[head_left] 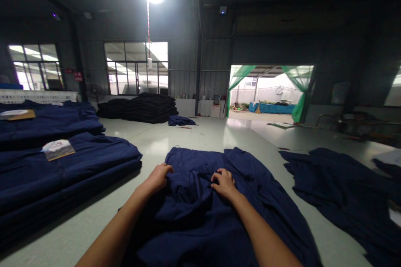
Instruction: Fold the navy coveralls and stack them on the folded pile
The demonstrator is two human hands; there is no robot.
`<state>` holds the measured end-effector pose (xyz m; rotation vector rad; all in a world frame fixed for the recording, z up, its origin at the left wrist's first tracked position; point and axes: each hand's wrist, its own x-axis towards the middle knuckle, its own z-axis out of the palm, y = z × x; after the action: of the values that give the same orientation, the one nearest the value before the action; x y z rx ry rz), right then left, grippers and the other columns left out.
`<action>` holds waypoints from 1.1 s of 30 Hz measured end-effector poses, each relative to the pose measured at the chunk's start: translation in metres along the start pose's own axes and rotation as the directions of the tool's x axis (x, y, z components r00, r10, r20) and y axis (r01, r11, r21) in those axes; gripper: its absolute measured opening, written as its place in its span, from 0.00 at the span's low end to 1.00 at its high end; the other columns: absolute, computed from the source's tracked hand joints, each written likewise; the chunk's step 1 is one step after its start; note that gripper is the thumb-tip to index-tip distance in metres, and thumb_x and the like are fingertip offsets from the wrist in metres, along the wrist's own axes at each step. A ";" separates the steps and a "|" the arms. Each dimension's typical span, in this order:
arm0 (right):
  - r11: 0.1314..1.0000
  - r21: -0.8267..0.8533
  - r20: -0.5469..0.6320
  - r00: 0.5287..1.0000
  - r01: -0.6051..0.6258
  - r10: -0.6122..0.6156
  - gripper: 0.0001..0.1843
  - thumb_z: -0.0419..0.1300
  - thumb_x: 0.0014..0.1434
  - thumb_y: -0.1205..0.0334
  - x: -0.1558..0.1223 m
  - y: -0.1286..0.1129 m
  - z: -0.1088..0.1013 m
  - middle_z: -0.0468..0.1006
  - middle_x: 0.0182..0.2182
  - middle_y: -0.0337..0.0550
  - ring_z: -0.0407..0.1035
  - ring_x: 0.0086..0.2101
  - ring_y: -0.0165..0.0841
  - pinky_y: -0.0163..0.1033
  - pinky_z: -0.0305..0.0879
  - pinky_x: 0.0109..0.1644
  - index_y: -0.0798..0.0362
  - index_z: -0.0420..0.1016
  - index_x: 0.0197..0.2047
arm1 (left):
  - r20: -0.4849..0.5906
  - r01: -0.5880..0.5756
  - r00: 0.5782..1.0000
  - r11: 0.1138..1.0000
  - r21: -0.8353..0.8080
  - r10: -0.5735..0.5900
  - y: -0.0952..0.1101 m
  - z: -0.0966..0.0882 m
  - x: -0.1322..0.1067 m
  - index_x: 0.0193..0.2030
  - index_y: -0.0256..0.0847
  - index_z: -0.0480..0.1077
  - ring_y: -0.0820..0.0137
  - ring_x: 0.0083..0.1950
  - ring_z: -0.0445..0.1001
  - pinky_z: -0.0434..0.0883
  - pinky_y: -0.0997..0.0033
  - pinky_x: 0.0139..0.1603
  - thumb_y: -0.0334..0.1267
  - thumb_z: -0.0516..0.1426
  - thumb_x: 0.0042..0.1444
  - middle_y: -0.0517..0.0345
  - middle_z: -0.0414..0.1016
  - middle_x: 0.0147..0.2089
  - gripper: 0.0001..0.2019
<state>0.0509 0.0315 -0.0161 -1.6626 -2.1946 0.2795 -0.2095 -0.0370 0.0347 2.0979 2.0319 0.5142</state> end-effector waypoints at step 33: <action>0.958 -0.003 -0.269 0.923 -0.287 0.276 0.15 0.47 0.55 0.66 0.006 0.034 -0.092 0.76 0.40 0.43 0.70 0.41 0.35 0.35 0.61 0.39 0.46 0.69 0.43 | -0.029 0.356 0.934 0.925 0.132 -0.355 -0.057 -0.013 -0.007 0.49 0.43 0.59 0.50 0.53 0.65 0.58 0.49 0.49 0.61 0.56 0.37 0.43 0.69 0.51 0.34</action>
<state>0.1169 0.0406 0.0561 -1.9176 -1.7776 0.0765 -0.2677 -0.0419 0.0251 1.7270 2.4376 0.3276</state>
